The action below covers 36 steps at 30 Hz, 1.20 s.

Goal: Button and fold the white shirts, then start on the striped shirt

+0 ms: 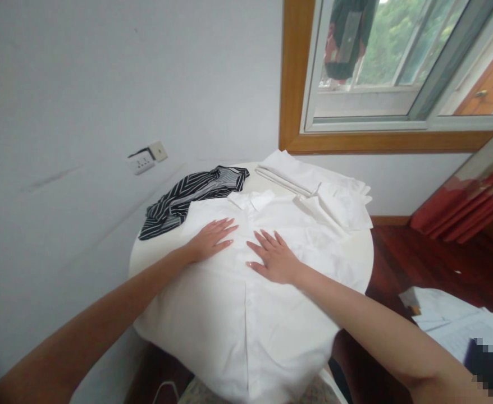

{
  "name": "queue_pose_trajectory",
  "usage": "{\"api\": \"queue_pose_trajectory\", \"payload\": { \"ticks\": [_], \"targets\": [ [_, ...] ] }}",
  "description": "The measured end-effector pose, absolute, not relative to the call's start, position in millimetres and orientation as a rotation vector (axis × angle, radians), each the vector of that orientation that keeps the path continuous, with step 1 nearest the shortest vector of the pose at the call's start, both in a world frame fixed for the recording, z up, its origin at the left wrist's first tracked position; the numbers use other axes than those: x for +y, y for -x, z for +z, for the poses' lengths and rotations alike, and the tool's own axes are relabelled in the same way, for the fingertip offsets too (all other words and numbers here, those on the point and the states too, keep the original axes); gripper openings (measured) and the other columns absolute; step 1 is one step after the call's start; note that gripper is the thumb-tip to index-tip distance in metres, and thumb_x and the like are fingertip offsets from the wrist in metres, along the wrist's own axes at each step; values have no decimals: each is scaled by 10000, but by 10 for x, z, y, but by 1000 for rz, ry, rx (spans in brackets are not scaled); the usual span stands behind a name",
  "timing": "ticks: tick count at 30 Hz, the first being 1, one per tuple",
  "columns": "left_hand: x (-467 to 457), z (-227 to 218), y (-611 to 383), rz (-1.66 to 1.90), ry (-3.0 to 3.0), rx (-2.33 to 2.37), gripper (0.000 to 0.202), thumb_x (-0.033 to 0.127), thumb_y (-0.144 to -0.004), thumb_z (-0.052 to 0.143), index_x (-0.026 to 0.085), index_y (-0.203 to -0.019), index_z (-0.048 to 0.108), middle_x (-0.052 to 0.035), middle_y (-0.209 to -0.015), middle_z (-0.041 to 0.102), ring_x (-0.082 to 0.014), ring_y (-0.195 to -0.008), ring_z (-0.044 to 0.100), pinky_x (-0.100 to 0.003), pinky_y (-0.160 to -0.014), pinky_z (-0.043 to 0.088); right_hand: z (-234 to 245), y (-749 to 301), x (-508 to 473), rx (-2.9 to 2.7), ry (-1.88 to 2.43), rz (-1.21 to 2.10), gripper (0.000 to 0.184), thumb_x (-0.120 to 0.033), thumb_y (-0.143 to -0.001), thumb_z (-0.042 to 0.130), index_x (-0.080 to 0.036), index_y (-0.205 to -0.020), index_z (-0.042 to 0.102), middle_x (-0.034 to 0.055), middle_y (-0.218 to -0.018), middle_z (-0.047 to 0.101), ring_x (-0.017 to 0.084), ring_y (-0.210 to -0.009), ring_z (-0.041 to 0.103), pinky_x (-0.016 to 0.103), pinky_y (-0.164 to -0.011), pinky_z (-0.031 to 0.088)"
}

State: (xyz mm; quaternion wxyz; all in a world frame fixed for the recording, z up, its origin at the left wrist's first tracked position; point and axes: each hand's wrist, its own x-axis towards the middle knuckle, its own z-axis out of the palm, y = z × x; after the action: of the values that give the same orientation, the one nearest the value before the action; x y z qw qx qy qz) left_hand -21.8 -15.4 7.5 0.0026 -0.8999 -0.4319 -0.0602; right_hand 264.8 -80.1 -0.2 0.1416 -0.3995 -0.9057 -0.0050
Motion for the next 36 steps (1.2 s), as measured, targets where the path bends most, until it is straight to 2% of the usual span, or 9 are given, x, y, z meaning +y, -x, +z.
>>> {"api": "queue_pose_trajectory", "payload": {
  "ticks": [6, 11, 15, 23, 29, 32, 34, 36],
  "targets": [
    [87, 84, 540, -113, 2630, -1554, 610, 566, -985, 214, 272, -1503, 344, -43, -1596, 281, -237, -1480, 227, -444, -1204, 173, 16, -2910, -935, -2595, 1233, -65, 592, -553, -978, 385, -266, -1496, 394, 93, -1585, 264, 265, -1464, 249, 476, -1186, 198],
    [253, 6, 746, -134, 2477, -1651, 589, 531, -989, 239, 250, -1488, 376, -65, -1581, 315, -234, -1468, 262, -438, -1193, 198, 2, -3103, -1093, -2566, 1324, -111, 596, -559, -981, 375, -266, -1500, 386, 96, -1584, 267, 267, -1463, 252, 483, -1184, 198],
    [338, -31, 918, -169, 2398, -1700, 582, 489, -991, 245, 204, -1475, 395, -106, -1563, 343, -229, -1454, 301, -451, -1181, 230, 2, -3266, -1224, -2530, 1432, -99, 599, -559, -986, 356, -246, -1496, 391, 104, -1581, 282, 263, -1462, 254, 496, -1171, 232],
    [287, 94, 901, -160, 2262, -1748, 571, 391, -957, 284, 74, -1376, 508, -188, -1471, 467, -282, -1391, 407, -449, -1155, 288, -52, -3551, -1489, -2337, 1682, -178, 572, -531, -990, 355, -222, -1463, 448, 126, -1577, 296, 282, -1452, 279, 513, -1145, 280],
    [169, 151, 777, -190, 2156, -1729, 549, 317, -942, 290, -21, -1280, 560, -256, -1390, 525, -317, -1370, 422, -481, -1141, 294, -85, -3555, -1610, -2191, 1855, -258, 556, -508, -997, 328, -229, -1463, 444, 142, -1557, 336, 306, -1430, 324, 615, -1126, 235],
    [-13, 166, 543, -252, 2275, -1681, 548, 360, -959, 297, 34, -1333, 531, -206, -1417, 521, -280, -1377, 420, -447, -1147, 304, -96, -3554, -1616, -2204, 1846, -263, 513, -436, -1012, 300, -234, -1458, 451, 131, -1558, 340, 290, -1436, 314, 606, -1125, 246],
    [-158, 167, 352, -296, 2417, -1644, 549, 426, -981, 277, 140, -1401, 485, -126, -1469, 490, -249, -1396, 397, -450, -1155, 299, -102, -3564, -1616, -2208, 1837, -268, 499, -405, -1015, 293, -232, -1452, 459, 129, -1554, 349, 287, -1437, 314, 603, -1127, 247],
    [-279, 150, 209, -278, 2535, -1603, 552, 496, -982, 287, 231, -1440, 444, -73, -1521, 428, -254, -1428, 346, -498, -1164, 269, -104, -3581, -1617, -2212, 1830, -274, 500, -409, -1014, 295, -234, -1452, 459, 127, -1551, 354, 287, -1435, 317, 602, -1126, 248]
  ]
}}
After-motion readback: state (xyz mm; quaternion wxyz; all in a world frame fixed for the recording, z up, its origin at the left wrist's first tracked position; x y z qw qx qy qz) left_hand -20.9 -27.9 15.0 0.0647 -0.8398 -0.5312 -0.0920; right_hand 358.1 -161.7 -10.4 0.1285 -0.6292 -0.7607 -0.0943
